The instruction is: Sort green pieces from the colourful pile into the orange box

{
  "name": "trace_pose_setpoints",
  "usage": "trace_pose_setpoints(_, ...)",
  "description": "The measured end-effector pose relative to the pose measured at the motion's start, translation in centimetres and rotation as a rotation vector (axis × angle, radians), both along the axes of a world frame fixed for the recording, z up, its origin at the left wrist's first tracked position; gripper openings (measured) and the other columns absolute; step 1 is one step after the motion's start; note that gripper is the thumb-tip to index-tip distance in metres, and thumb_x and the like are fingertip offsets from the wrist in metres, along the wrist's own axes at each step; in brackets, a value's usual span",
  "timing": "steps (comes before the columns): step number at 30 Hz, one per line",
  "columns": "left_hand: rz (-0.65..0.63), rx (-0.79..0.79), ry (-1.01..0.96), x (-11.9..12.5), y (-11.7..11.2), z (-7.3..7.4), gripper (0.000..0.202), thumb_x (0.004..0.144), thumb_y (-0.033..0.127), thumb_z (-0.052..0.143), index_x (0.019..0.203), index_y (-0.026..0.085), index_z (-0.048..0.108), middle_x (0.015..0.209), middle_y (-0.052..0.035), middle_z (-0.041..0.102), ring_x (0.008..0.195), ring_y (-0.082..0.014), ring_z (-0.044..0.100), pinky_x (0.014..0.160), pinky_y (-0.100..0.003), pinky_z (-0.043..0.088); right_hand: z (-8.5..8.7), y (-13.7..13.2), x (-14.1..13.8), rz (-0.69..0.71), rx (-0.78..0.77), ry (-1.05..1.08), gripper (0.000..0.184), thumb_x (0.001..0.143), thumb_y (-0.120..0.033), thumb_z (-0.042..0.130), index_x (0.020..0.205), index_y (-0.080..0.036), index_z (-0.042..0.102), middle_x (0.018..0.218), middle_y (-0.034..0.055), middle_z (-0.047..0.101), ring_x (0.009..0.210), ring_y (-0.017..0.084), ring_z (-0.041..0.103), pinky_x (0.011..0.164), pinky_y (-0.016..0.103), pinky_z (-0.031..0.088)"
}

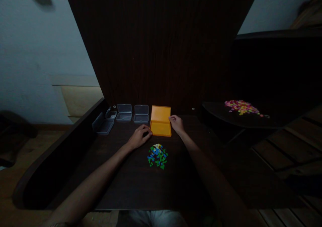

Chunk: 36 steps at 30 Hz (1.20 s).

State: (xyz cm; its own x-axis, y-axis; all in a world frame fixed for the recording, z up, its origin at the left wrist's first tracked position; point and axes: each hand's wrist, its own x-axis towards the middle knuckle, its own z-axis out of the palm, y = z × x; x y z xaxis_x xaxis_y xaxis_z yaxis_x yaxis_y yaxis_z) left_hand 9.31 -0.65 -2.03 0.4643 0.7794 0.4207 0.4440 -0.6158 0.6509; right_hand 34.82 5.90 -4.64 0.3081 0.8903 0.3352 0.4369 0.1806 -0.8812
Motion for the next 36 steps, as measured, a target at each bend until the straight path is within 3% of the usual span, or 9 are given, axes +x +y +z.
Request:
trace_pose_setpoints(12,-0.026,0.144,0.252,-1.7,-2.8,-0.2,0.027,0.096,0.026,0.044,0.109,0.018,0.067,0.116,-0.0107,0.063,0.109,-0.0219,0.063,0.099,-0.036,0.051,0.3,-1.2,-0.1,-0.014,-0.032,-0.188,0.021,0.069,-0.029,0.055,0.053,-0.018,0.063,0.051,0.0014,0.059,0.055,0.016,0.055,0.051,0.024,0.033)
trace_pose_setpoints(23,-0.015,0.206,0.292,-1.5,-3.0,-0.1,0.027,0.096,0.023,0.045,0.111,0.018,0.067,0.114,-0.0100,0.065,0.105,-0.0210,0.063,0.097,-0.036,0.052,0.7,-1.3,-0.2,-0.017,-0.059,-0.241,0.023,0.072,-0.030,0.058,0.054,-0.018,0.066,0.055,0.0033,0.064,0.056,0.017,0.058,0.053,0.025,0.038)
trace_pose_setpoints(36,0.029,0.218,0.321,-1.2,-2.4,-0.4,0.033,0.097,0.025,0.046,0.127,0.019,0.058,0.112,-0.0095,0.068,0.103,-0.0229,0.062,0.094,-0.040,0.051,0.7,-0.8,-0.2,-0.069,-0.097,-0.217,0.023,0.073,-0.035,0.062,0.058,-0.019,0.068,0.059,0.0048,0.067,0.058,0.018,0.060,0.054,0.025,0.037)
